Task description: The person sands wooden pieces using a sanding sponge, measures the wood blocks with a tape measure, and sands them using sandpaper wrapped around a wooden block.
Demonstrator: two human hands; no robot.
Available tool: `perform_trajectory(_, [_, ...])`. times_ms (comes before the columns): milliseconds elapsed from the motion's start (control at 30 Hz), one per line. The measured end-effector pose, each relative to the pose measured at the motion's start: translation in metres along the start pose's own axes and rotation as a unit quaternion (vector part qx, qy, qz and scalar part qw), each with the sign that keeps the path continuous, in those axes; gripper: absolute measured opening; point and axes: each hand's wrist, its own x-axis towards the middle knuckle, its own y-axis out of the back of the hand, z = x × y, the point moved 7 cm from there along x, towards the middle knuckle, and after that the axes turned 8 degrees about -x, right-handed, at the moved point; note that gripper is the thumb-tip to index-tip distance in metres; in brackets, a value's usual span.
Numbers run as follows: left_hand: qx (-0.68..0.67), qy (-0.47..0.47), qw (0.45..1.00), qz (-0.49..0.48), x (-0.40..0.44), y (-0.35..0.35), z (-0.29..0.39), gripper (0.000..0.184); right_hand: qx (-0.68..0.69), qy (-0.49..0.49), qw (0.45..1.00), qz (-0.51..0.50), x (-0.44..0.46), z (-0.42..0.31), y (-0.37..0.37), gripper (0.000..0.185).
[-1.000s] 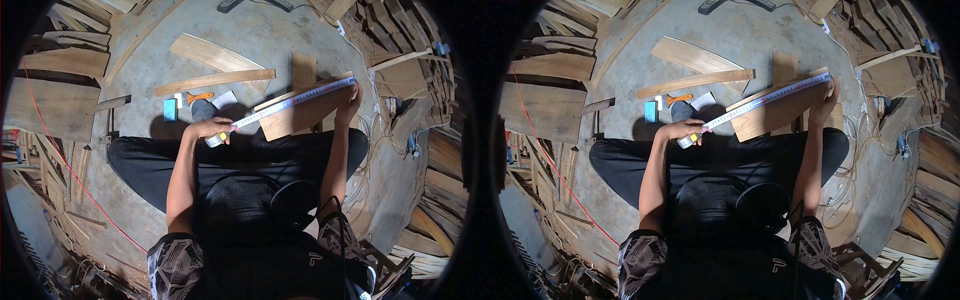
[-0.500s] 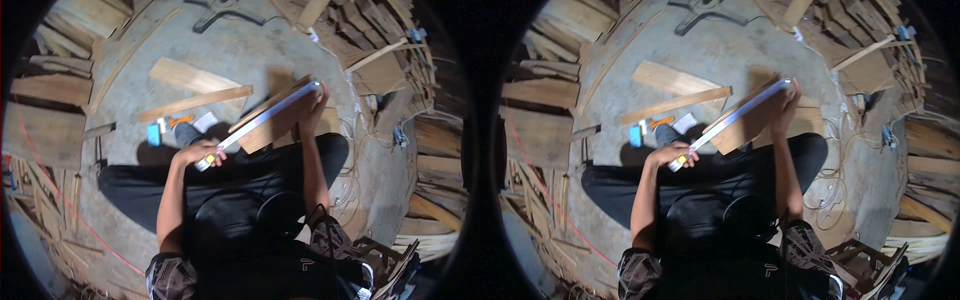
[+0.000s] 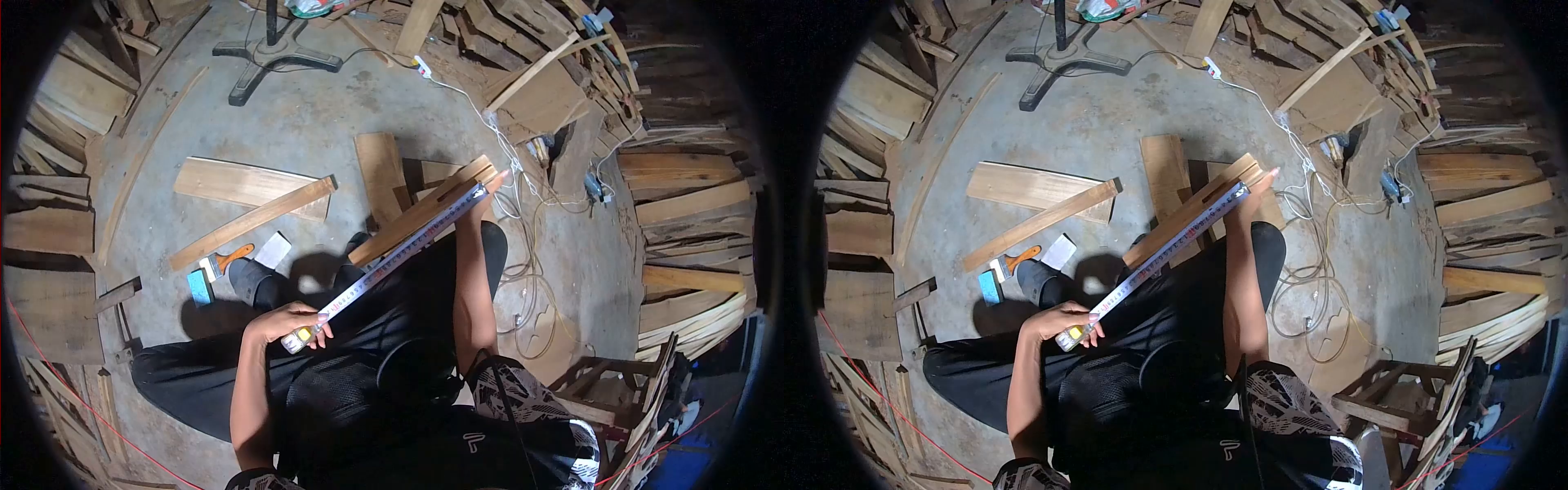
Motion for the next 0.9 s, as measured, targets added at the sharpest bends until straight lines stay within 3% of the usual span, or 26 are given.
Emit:
perform_trajectory(100, [-0.006,-0.015,1.0,-0.001,0.0,0.0,0.003,0.045,0.049,-0.04,0.984,-0.165,-0.004,0.02,-0.017,0.074])
perform_trajectory(167, [-0.014,-0.028,0.999,0.022,0.001,0.001,0.007,0.045,-0.031,0.006,0.98,-0.194,-0.043,-0.006,-0.043,0.076])
perform_trajectory(233, [-0.014,-0.026,0.999,0.026,0.001,0.001,0.007,0.045,-0.017,-0.01,0.988,-0.156,-0.041,0.003,-0.039,0.076])
perform_trajectory(300, [-0.017,-0.026,0.999,0.033,0.001,0.002,0.007,0.046,-0.017,0.01,0.979,-0.202,-0.043,0.003,-0.047,0.076])
perform_trajectory(733, [-0.018,-0.023,0.999,0.035,0.002,0.002,0.005,0.047,-0.035,0.037,0.974,-0.22,-0.058,-0.011,-0.057,0.077])
perform_trajectory(900, [-0.026,-0.015,0.999,0.042,0.004,0.004,0.004,0.046,-0.007,0.001,0.982,-0.188,-0.056,-0.008,-0.054,0.076])
